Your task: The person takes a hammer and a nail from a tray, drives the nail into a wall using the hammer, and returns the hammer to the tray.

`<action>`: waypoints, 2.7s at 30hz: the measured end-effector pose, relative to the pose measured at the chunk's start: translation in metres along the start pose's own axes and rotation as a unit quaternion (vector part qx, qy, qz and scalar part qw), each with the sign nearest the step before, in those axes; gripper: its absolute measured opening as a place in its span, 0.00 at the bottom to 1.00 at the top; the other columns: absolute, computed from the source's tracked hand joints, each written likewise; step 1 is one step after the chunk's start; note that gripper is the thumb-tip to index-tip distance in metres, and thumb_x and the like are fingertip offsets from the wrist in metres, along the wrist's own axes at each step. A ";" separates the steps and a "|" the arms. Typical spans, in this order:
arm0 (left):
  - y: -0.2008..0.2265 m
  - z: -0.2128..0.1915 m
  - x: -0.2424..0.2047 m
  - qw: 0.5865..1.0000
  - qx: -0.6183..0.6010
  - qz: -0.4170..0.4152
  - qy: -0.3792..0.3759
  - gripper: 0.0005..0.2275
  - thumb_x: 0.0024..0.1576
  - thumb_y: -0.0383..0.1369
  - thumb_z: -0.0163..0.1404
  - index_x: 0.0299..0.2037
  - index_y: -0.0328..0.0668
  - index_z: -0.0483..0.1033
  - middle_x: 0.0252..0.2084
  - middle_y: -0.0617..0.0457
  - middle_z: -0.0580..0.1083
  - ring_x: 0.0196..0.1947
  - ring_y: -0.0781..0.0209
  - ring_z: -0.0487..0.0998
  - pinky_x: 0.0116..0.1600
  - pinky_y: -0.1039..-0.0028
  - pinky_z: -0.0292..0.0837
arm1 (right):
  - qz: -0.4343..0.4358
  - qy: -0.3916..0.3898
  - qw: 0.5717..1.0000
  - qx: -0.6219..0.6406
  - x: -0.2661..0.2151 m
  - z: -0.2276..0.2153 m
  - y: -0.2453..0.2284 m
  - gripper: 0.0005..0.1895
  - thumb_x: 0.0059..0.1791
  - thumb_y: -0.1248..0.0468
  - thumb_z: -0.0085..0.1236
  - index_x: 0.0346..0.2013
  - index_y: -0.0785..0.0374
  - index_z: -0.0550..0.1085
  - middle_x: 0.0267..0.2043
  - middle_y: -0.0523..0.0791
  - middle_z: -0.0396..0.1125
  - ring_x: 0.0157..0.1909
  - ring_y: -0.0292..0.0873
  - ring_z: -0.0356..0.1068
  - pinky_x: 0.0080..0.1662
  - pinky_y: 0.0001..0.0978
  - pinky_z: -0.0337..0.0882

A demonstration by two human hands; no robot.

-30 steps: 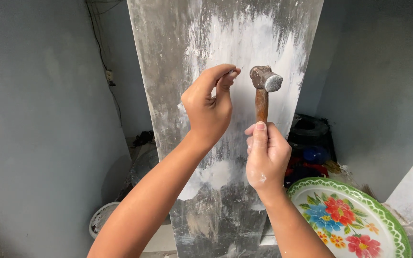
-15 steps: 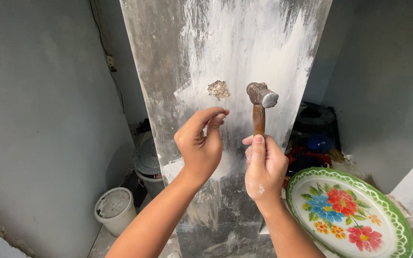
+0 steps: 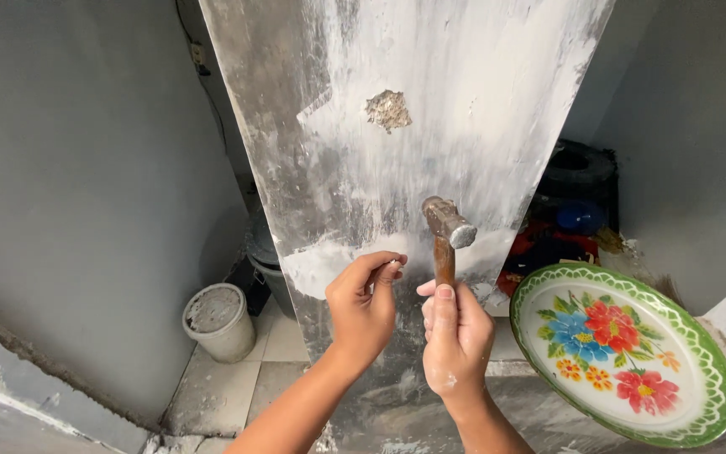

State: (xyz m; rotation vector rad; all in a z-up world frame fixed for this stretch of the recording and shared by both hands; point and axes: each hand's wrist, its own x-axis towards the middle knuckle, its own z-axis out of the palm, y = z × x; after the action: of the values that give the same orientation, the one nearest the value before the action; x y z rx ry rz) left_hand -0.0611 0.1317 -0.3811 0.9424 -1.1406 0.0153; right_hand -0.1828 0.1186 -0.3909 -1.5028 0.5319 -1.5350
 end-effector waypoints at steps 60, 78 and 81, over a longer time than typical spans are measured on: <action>0.026 -0.157 -0.287 0.925 0.123 -0.334 0.131 0.02 0.56 0.22 0.56 0.37 0.30 0.81 0.32 0.50 0.80 0.28 0.67 0.80 0.33 0.77 0.76 | 0.344 -0.254 0.902 -0.052 -0.228 0.023 0.093 0.14 0.56 0.60 0.47 0.37 0.68 0.76 0.18 0.39 0.59 0.19 0.31 0.56 0.24 0.27 0.57; 0.064 -0.169 -0.354 0.895 0.063 -0.431 0.100 0.04 0.57 0.24 0.56 0.38 0.30 0.82 0.32 0.50 0.81 0.30 0.67 0.81 0.36 0.76 0.78 | 0.357 -0.231 0.899 -0.101 -0.312 -0.021 0.056 0.15 0.55 0.60 0.50 0.34 0.69 0.78 0.15 0.39 0.61 0.18 0.30 0.58 0.23 0.25 0.58; 0.063 -0.155 -0.357 0.892 0.061 -0.445 0.059 0.04 0.57 0.24 0.57 0.39 0.31 0.82 0.32 0.50 0.81 0.29 0.68 0.81 0.36 0.77 0.79 | 0.370 -0.183 0.903 -0.122 -0.318 -0.041 0.050 0.14 0.55 0.60 0.52 0.35 0.68 0.79 0.16 0.40 0.63 0.17 0.30 0.59 0.22 0.25 0.59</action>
State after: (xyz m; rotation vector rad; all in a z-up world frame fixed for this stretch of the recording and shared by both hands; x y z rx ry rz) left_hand -0.1364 0.4268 -0.6318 1.4871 -0.5166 -0.5987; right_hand -0.2512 0.3413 -0.6164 -1.4779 0.9558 -0.5952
